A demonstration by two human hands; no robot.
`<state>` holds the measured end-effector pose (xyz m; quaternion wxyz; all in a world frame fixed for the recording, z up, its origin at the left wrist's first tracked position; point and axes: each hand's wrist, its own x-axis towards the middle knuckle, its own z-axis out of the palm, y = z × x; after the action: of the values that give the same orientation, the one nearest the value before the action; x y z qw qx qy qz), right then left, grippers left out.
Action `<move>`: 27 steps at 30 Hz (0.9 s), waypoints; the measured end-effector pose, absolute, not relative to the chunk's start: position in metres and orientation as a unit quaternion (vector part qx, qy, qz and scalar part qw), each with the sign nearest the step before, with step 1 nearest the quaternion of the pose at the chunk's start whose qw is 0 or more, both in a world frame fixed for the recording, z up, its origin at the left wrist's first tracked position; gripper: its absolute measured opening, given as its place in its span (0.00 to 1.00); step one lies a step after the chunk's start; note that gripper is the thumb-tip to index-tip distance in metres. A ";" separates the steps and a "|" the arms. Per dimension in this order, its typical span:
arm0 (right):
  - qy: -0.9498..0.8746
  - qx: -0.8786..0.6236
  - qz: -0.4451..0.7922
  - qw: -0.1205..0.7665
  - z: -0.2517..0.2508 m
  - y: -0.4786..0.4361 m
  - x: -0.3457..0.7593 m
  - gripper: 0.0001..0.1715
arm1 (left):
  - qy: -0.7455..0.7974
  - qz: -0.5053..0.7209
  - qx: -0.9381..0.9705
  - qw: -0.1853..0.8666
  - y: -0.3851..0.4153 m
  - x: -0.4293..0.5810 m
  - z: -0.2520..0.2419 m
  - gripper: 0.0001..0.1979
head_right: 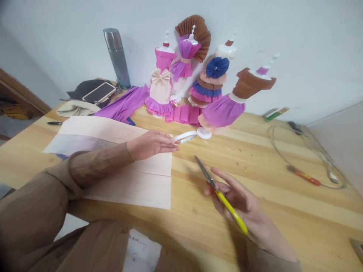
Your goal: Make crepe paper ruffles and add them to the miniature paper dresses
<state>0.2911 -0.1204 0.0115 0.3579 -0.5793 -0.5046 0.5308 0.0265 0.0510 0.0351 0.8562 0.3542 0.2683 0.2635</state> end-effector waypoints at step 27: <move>-0.624 -0.480 0.514 0.341 0.010 -0.088 0.234 0.32 | 0.300 0.229 0.429 0.821 0.032 0.033 0.037 0.07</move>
<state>0.2339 -0.0884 0.0096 0.3411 -0.4801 -0.6236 0.5140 0.0328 0.0325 0.0370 0.8207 0.4285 0.3004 0.2292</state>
